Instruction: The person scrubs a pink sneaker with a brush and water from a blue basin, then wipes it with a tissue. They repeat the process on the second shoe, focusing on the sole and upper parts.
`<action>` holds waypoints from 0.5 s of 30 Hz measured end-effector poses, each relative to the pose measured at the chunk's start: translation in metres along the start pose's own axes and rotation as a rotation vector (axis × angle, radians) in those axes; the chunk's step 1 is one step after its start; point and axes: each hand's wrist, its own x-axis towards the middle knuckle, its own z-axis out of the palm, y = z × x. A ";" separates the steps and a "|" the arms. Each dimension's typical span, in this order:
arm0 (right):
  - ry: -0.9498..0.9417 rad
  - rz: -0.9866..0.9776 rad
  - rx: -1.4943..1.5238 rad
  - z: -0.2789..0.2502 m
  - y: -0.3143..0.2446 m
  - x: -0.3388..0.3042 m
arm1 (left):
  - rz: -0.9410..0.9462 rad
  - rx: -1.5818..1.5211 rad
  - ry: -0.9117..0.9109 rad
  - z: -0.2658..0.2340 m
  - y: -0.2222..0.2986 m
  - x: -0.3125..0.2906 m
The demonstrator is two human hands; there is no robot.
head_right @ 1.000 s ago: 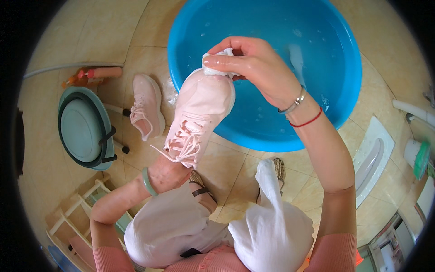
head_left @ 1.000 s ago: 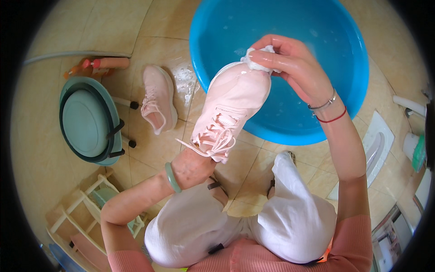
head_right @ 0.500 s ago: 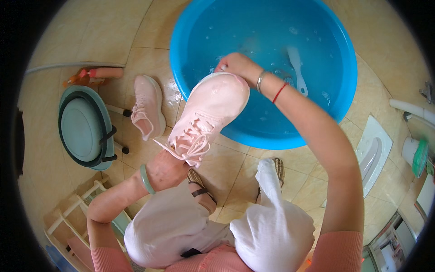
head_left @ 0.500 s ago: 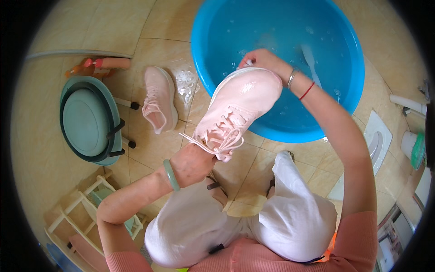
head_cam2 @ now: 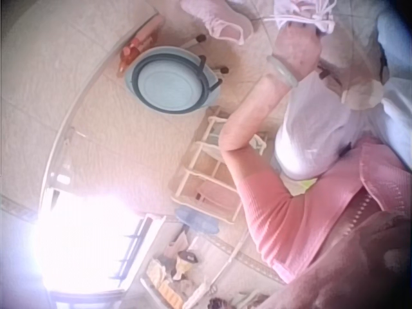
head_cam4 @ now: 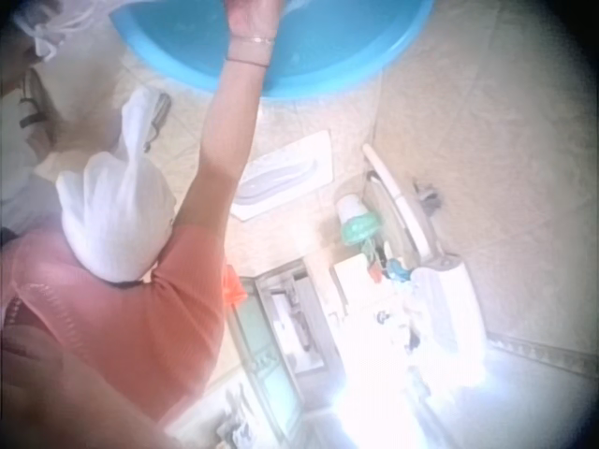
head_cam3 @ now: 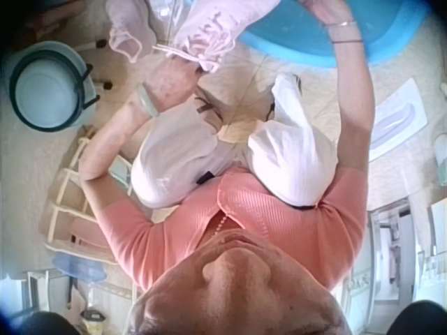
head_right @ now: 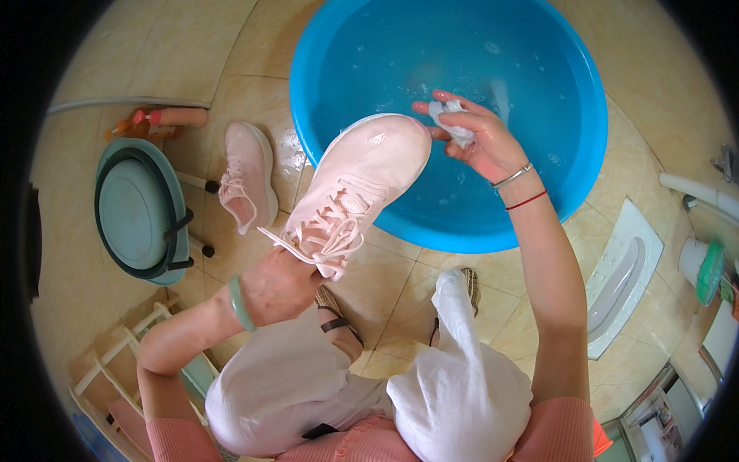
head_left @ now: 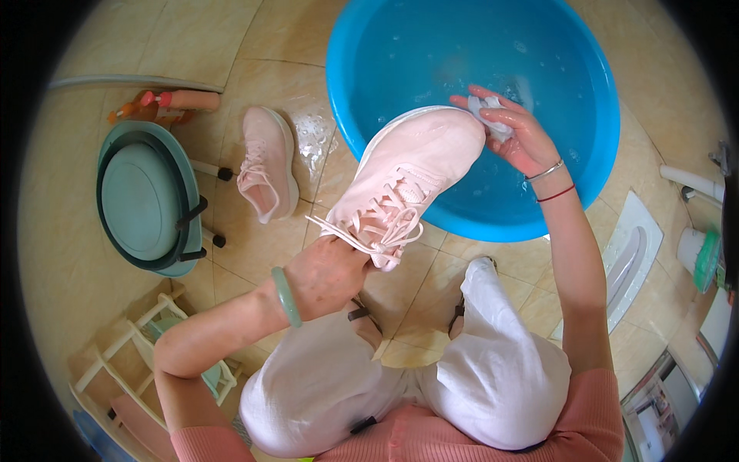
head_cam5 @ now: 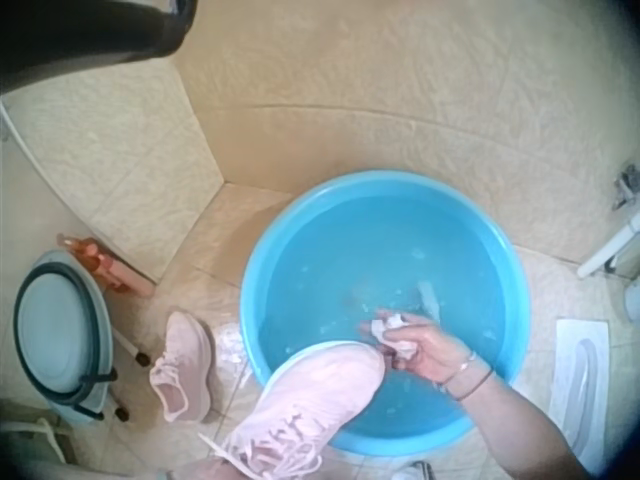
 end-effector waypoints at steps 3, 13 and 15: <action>-0.052 -0.034 0.148 -0.004 -0.001 -0.003 | 0.012 0.055 -0.043 -0.005 0.002 -0.013; 0.053 -0.070 0.083 0.003 0.011 0.000 | -0.036 0.093 -0.031 0.004 0.010 -0.042; 0.023 -0.085 0.075 0.002 0.012 0.002 | -0.001 0.114 0.034 0.007 0.013 -0.034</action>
